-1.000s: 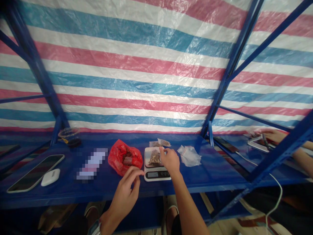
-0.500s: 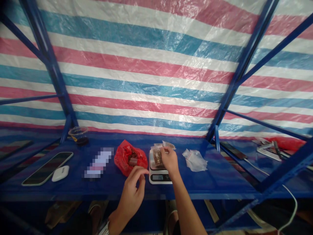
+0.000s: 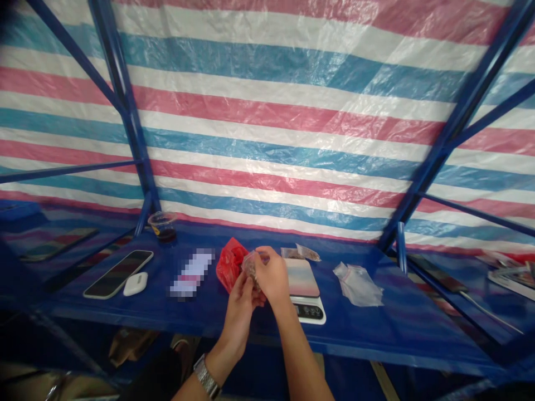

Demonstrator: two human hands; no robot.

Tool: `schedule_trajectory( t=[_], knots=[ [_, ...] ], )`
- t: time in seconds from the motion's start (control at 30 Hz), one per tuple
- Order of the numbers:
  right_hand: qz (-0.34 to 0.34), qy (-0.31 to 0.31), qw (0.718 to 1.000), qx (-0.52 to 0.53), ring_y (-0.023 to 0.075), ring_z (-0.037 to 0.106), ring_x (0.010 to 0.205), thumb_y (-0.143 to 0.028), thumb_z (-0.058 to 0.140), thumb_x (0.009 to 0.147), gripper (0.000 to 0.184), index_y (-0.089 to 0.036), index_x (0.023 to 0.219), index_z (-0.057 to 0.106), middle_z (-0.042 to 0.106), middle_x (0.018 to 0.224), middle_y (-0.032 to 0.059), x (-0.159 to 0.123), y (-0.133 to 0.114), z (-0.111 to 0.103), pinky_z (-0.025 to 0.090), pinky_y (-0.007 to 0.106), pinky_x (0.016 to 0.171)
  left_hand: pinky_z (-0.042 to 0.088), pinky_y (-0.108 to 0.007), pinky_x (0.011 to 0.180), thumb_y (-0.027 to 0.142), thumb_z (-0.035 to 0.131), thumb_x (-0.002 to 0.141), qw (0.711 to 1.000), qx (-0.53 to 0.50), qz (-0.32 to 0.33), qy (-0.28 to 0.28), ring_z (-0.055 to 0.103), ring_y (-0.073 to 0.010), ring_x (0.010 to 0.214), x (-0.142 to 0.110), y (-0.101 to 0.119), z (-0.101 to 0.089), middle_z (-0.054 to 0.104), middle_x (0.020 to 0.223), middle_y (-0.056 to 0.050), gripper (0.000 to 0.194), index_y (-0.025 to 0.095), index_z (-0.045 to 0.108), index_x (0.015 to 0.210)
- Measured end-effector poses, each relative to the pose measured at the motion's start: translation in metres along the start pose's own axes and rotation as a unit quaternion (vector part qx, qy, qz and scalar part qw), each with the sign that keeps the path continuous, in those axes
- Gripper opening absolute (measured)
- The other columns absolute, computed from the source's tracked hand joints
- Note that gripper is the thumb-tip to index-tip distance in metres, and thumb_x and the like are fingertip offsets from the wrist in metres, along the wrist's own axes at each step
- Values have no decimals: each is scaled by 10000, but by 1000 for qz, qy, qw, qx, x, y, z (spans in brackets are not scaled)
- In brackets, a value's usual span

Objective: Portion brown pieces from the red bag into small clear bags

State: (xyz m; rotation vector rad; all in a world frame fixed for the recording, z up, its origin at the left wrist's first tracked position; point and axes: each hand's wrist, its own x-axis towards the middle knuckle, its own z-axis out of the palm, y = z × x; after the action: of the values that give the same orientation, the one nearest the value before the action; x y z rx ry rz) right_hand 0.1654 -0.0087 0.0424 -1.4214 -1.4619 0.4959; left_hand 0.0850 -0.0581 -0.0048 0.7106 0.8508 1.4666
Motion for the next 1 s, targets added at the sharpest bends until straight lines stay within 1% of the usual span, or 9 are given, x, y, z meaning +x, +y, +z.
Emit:
schedule_trajectory(
  t=[0.17, 0.23, 0.3, 0.47, 0.6, 0.7, 0.83, 0.93, 1.0],
  knots=[
    [-47, -42, 997, -50, 244, 718, 891, -377, 497, 965, 341, -195, 978, 784, 791, 980, 89, -2, -8, 10, 511, 341, 814, 443, -225, 542, 601, 732, 810, 999, -30, -23, -4, 571, -115, 557, 5, 0, -5, 662, 725, -9, 684, 164, 590, 1317],
    [-60, -50, 995, -68, 247, 714, 902, -377, 475, 983, 367, -193, 959, 792, 789, 977, 94, -2, -9, 12, 502, 338, 812, 445, -229, 552, 613, 729, 808, 999, -31, -32, -9, 579, -119, 571, 6, 2, -7, 666, 742, -17, 683, 164, 598, 1305],
    [-63, -52, 994, -75, 246, 712, 898, -384, 466, 991, 382, -194, 961, 797, 789, 978, 95, -2, -8, 13, 500, 337, 808, 439, -228, 557, 626, 726, 805, 999, -29, -30, -2, 573, -117, 576, 6, 4, -7, 658, 743, -16, 685, 163, 600, 1293],
    [-70, -47, 995, -53, 251, 717, 982, -366, 494, 967, 351, -198, 1027, 797, 792, 1057, 96, -2, -6, 15, 514, 358, 899, 401, -229, 532, 669, 699, 805, 999, -2, -34, -14, 526, -112, 541, 0, 10, -6, 624, 703, 7, 728, 167, 582, 1319],
    [-62, -49, 996, -31, 264, 718, 1015, -360, 522, 935, 329, -209, 1017, 802, 794, 1067, 93, -3, -4, 15, 522, 392, 942, 385, -237, 531, 706, 652, 815, 999, 23, -45, -17, 516, -119, 524, -3, 12, -6, 593, 653, 18, 711, 159, 612, 1266],
    [-54, -48, 997, -22, 265, 721, 1002, -345, 531, 914, 318, -210, 1012, 801, 796, 1059, 88, -4, -3, 13, 531, 404, 939, 396, -250, 528, 741, 628, 801, 998, 39, -48, -19, 534, -135, 514, -1, 12, -7, 603, 640, 11, 772, 149, 595, 1297],
    [-36, -45, 998, -13, 257, 735, 903, -349, 547, 892, 318, -201, 1030, 792, 802, 981, 86, -6, -3, 6, 555, 391, 879, 383, -248, 495, 770, 588, 799, 997, 60, -52, -27, 548, -146, 495, 3, 9, -7, 596, 614, 13, 844, 135, 555, 1354],
    [-18, -46, 999, 9, 246, 738, 821, -379, 567, 888, 319, -194, 1026, 788, 801, 906, 77, -7, -3, 1, 569, 372, 829, 381, -243, 480, 765, 574, 804, 995, 73, -53, -39, 549, -143, 482, 4, 5, -6, 584, 603, 27, 832, 140, 547, 1352],
    [-17, -54, 998, 15, 240, 737, 811, -380, 569, 888, 308, -197, 1000, 791, 804, 919, 73, -8, -3, -1, 569, 369, 830, 381, -239, 475, 764, 567, 807, 993, 79, -63, -55, 547, -141, 476, 4, 3, -5, 571, 588, 39, 800, 147, 560, 1317]
  ],
)
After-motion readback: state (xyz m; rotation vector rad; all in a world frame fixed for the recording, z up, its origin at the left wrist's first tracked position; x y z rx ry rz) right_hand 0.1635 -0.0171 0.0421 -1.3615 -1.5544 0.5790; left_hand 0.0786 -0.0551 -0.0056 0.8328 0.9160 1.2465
